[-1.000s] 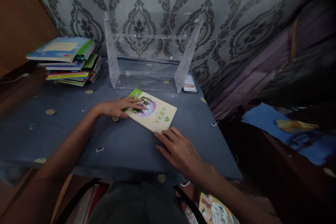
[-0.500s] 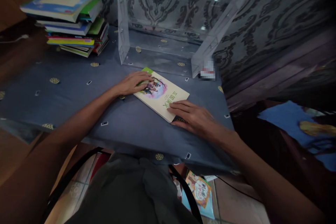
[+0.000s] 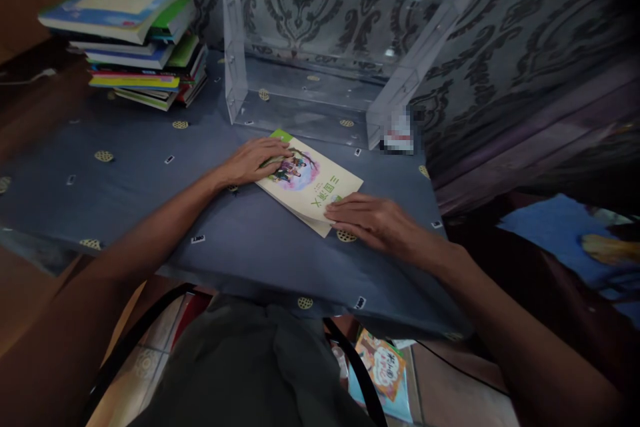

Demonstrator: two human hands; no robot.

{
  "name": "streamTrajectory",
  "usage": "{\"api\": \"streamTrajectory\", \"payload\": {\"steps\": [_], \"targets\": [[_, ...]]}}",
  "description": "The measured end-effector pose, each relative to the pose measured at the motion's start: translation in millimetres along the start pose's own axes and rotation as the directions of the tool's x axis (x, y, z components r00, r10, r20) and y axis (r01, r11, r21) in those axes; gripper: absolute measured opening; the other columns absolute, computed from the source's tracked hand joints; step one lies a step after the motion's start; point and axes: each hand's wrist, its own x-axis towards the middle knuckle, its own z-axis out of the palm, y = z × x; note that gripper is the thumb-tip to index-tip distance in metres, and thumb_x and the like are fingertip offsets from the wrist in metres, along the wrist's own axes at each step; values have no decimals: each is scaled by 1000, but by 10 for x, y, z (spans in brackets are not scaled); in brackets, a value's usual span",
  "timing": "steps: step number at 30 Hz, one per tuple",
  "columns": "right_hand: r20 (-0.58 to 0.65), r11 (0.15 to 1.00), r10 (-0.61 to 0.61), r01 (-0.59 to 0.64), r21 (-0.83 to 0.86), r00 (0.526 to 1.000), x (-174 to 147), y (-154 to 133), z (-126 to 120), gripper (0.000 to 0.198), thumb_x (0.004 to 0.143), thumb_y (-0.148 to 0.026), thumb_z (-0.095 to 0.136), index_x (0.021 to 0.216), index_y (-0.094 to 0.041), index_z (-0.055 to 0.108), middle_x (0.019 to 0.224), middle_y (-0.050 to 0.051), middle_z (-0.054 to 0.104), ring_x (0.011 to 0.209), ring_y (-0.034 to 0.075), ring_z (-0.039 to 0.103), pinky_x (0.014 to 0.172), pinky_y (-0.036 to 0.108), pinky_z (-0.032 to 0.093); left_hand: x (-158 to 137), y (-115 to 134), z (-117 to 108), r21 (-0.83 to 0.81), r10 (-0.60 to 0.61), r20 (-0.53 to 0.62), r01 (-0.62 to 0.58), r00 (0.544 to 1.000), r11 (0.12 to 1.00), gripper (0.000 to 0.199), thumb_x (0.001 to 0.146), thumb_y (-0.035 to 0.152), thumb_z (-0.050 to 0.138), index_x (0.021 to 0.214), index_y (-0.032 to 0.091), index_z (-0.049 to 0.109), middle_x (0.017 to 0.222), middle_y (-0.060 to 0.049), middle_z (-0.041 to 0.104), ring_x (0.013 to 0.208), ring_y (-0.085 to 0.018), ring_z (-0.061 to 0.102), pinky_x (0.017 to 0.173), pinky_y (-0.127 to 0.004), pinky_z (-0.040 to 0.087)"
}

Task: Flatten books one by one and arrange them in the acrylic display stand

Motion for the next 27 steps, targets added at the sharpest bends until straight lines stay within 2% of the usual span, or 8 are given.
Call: {"api": "streamTrajectory", "payload": {"steps": [5,11,17,20,23,27], "targets": [[0,996,-7,7,92,1000,22,67,-46,28,104,-27,48,118,-24,72,111,8,76,107,23,69,90,39,60,1,12,-7,14,7,-2,-7,1000,1000,43,102,37,39,136,22,61,149,-8,56,142,-22,46,120,-45,33],[19,996,49,-51,77,999,-20,111,-33,30,104,-31,47,121,-22,71,116,9,75,110,22,68,93,40,58,4,10,-1,8,-4,11,4,1000,1000,43,101,37,40,137,23,60,151,-8,54,143,-23,45,121,-46,32],[-31,998,51,-49,50,998,-47,16,-1,31,106,-32,44,116,-22,71,114,8,76,110,22,68,96,41,57,-3,9,-8,2,-6,24,6,1000,1000,44,103,39,38,138,22,59,152,-7,53,145,-22,43,122,-47,30],[-77,996,71,-75,-42,994,-48,-118,88,28,105,-31,47,110,-19,72,114,10,75,111,24,67,96,43,56,-14,3,-8,-3,1,17,-1,1000,1000,45,103,39,37,138,20,58,152,-9,53,145,-21,42,122,-45,30],[-169,963,137,-171,-207,976,-43,-276,231,25,98,-39,62,105,-16,69,109,14,74,107,30,66,88,46,59,-28,23,-26,6,6,19,-6,1000,1000,46,103,40,37,139,20,58,152,-9,53,145,-21,43,122,-45,31],[-184,911,195,-247,-330,963,-16,-408,361,15,93,-29,68,102,-17,65,108,13,72,101,29,64,81,43,59,11,123,-85,93,-34,13,33,999,995,45,102,41,38,137,23,60,146,-8,59,138,-23,50,117,-46,37]]}}
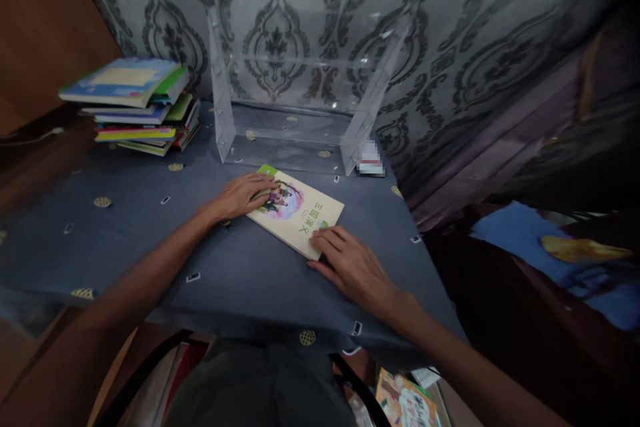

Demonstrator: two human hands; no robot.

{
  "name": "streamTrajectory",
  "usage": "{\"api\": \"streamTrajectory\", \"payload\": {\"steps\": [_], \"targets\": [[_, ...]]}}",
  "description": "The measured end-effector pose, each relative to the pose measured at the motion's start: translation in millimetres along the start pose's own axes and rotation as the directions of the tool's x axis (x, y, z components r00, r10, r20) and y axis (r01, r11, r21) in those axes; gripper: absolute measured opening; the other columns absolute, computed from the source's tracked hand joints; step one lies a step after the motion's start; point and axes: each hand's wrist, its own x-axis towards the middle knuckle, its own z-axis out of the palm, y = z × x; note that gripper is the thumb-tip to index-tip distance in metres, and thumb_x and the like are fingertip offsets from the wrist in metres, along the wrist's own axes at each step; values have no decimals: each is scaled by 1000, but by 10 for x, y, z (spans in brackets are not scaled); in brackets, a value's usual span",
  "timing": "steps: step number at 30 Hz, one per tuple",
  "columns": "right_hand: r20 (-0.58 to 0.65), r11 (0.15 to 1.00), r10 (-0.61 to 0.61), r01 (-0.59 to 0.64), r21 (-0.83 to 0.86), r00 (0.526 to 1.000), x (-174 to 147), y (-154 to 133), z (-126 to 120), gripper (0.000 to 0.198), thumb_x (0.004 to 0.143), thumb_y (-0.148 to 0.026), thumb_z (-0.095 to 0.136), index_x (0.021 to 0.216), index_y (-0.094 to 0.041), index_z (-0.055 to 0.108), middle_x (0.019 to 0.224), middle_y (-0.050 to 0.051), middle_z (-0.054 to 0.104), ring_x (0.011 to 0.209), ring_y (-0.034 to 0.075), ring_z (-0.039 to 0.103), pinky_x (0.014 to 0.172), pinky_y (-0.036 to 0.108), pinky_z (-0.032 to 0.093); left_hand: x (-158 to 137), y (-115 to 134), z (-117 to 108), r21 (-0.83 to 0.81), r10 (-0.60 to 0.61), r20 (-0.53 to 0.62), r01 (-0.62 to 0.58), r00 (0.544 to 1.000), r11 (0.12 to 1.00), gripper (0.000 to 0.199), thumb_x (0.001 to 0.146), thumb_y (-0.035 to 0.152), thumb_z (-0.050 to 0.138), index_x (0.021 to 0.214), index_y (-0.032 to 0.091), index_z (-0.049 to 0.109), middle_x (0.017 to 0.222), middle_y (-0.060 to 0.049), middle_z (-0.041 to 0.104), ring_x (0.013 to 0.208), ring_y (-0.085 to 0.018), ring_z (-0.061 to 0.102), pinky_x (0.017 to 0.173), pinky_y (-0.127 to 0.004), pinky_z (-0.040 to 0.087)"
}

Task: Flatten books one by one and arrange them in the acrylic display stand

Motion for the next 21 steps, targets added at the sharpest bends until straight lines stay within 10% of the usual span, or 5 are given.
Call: {"api": "streamTrajectory", "payload": {"steps": [9,14,21], "targets": [[-12,999,11,-11,-53,1000,-67,49,-47,12,95,-15,58,103,-19,65,106,10,70,100,25,62,78,37,56,430,240,-59,228,-18,85,-1,996,974,40,103,34,39,137,20,55,141,-13,59,129,-28,55,108,-45,41],[20,988,94,-91,-128,995,-227,409,-90,22,95,-11,55,110,-21,68,111,9,70,102,25,60,81,36,50,383,472,-268,341,-152,233,65,961,938,35,101,39,42,113,17,66,104,-14,71,97,-29,68,84,-38,50],[36,919,367,-357,-166,929,-14,949,-9,37,98,-10,46,124,-23,70,98,10,65,94,23,59,73,29,44,104,986,-153,-173,-160,415,251,896,952,44,97,39,48,136,21,44,78,1,66,59,-17,63,66,-28,49]]}}
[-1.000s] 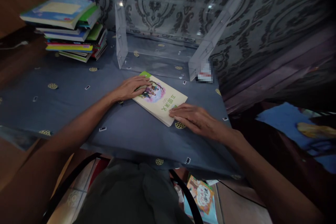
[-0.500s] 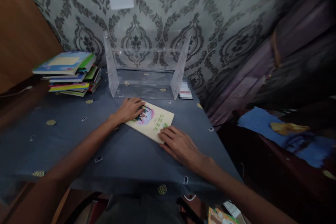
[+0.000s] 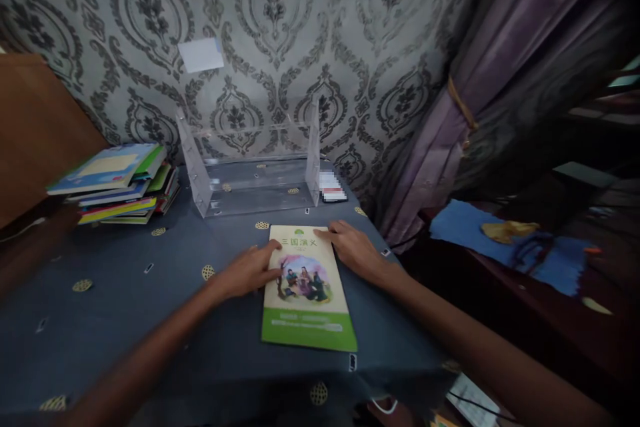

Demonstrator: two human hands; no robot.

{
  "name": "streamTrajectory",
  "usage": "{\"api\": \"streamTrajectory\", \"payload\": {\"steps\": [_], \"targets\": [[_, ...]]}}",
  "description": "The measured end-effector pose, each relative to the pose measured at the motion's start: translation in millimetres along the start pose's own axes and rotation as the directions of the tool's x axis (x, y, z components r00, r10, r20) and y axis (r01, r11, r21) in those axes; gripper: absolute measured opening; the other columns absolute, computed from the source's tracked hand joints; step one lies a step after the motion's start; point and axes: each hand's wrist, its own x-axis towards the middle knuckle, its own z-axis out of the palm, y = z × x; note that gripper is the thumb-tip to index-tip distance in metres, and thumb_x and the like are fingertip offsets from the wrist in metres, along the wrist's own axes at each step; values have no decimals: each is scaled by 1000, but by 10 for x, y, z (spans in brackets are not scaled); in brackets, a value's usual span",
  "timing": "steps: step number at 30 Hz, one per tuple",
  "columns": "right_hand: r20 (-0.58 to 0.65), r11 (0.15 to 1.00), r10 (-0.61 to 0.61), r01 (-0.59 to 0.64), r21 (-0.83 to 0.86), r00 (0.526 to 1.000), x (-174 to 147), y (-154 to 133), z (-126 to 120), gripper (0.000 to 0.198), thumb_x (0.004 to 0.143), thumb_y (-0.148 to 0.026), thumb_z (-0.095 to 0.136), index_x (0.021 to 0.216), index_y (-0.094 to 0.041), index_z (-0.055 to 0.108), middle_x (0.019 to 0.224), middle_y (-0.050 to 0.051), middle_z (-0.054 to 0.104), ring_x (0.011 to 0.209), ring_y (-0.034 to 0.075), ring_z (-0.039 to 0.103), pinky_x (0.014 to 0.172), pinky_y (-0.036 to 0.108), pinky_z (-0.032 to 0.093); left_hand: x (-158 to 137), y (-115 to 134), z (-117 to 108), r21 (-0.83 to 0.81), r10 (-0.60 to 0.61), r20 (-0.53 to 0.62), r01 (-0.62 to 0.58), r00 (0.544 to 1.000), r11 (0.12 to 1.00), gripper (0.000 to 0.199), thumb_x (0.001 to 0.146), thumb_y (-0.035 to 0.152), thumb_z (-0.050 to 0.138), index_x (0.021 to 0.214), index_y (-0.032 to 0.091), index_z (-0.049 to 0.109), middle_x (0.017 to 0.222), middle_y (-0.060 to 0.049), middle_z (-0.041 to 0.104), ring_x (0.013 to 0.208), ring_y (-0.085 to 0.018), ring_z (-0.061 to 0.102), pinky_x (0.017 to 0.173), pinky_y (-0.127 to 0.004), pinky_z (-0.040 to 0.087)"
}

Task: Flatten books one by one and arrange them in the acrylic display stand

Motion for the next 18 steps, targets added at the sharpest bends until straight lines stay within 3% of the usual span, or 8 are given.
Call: {"api": "streamTrajectory", "payload": {"steps": [2,5,9,12,18], "targets": [[25,998,37,-38,46,999,78,-10,16,36,97,-11,47,123,-22,70,99,10,65,96,24,59,73,29,44,-3,32,96,-42,9,-45,-11,999,999,42,98,41,46,136,23,44,74,3,64,61,-18,63,67,-29,49],[20,990,85,-86,116,996,35,-82,46,33,95,-12,47,116,-21,71,102,10,66,97,24,60,77,30,46,9,33,180,117,23,-176,-2,984,993,36,100,41,44,130,22,50,87,-3,69,82,-23,68,75,-31,49],[-131,979,94,-68,192,987,-164,-225,166,34,97,-19,45,123,-17,67,119,14,65,106,27,58,93,37,47,31,18,266,285,62,-262,16,963,958,34,103,36,41,130,19,51,113,-11,66,103,-27,66,82,-35,51],[-208,983,119,-86,160,971,-187,-307,260,41,97,-25,45,132,-11,62,129,20,61,112,31,55,99,42,45,86,-9,318,335,61,-305,47,950,941,33,103,31,42,132,19,52,113,-12,62,103,-27,65,81,-35,52],[-135,970,210,-188,155,968,179,-323,284,43,97,-20,41,133,-8,60,129,21,59,112,33,52,99,44,42,322,-136,289,360,60,-387,91,920,929,30,101,24,42,129,21,54,109,-10,62,102,-24,65,83,-34,53]]}}
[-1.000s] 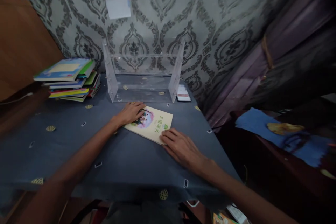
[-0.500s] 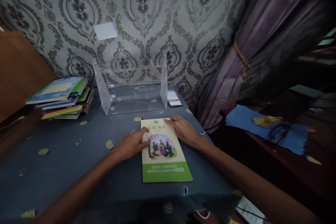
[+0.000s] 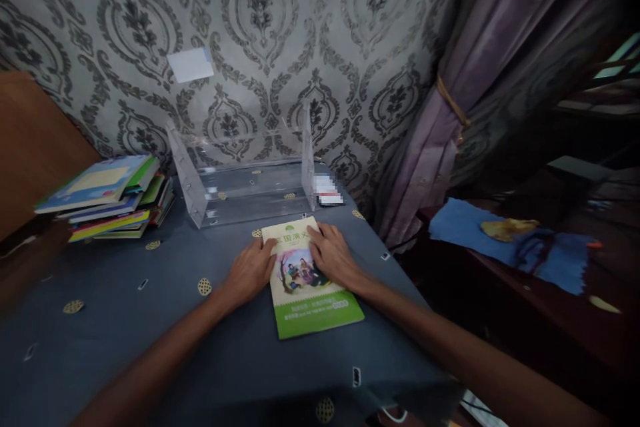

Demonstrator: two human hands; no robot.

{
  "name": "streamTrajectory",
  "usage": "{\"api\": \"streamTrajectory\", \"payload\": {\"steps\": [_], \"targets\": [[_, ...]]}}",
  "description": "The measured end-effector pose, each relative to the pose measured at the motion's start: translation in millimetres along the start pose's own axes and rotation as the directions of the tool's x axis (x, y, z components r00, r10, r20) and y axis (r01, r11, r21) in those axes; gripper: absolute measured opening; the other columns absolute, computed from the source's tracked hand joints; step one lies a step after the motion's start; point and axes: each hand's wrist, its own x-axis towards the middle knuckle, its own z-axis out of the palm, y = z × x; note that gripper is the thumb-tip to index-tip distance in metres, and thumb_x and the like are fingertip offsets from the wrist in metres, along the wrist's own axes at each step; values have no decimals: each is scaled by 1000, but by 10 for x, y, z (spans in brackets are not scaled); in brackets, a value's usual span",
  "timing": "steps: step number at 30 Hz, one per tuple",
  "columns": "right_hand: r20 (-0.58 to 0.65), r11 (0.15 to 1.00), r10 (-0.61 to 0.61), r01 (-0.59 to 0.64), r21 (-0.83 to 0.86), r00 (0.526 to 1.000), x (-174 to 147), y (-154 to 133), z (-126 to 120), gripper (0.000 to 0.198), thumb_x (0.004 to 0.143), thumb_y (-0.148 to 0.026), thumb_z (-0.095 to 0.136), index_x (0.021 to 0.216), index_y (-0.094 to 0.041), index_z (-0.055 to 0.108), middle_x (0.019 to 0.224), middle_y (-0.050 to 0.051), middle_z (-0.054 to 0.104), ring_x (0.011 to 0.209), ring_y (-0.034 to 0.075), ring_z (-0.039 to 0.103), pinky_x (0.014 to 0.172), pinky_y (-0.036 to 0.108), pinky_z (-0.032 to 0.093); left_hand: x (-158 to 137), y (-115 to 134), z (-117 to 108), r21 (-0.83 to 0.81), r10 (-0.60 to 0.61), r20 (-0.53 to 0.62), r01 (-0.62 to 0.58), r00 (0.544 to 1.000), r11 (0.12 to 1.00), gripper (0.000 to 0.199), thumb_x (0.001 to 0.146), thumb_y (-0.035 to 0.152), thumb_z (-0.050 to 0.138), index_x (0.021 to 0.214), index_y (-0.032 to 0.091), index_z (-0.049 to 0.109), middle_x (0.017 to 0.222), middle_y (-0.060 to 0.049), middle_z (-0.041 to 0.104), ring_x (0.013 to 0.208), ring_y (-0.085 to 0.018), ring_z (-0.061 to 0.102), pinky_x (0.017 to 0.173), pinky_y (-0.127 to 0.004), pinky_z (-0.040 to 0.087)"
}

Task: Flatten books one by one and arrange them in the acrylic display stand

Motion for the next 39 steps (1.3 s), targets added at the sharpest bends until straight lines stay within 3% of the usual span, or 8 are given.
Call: {"api": "streamTrajectory", "payload": {"steps": [9,17,22,26,33,39], "targets": [[5,992,124,-124,2,992,319,-86,52,40,98,-19,43,133,-10,59,126,19,59,113,31,48,96,40,39,339,-231,96,39,-16,-86,19,996,999,35,100,19,37,130,20,55,105,-9,60,102,-24,61,87,-35,50],[10,990,140,-140,-19,990,308,-88,6,42,98,-23,43,136,-12,59,139,21,54,116,33,50,96,44,41,360,-265,179,-15,-18,-198,16,980,1000,36,100,20,38,128,20,60,100,-9,58,99,-24,59,86,-36,52],[-18,1000,-17,17,-5,1000,319,-61,3,41,98,-22,42,132,-12,62,143,20,55,128,33,47,102,49,41,366,-305,244,-64,15,-281,-35,960,997,34,98,18,40,125,19,63,126,-13,59,118,-27,55,100,-45,49],[2,991,-129,129,33,992,354,21,43,45,98,-22,40,140,-17,57,146,15,55,135,29,46,110,49,37,380,-346,308,-110,35,-259,-66,965,992,37,100,18,38,129,18,59,141,-14,57,132,-27,50,108,-48,45],[56,1000,-1,1,-3,998,377,98,42,57,100,-41,46,145,-7,50,151,25,47,138,35,46,112,49,38,374,-345,286,-84,35,-216,-55,976,995,37,100,19,38,132,18,58,145,-13,56,135,-27,49,110,-48,44],[55,1000,-16,17,-23,998,383,140,23,56,100,-44,47,144,-8,50,150,23,49,137,34,48,112,48,37,369,-313,276,-59,22,-207,-35,978,998,36,99,18,41,131,17,58,142,-16,57,127,-28,55,106,-49,45]]}}
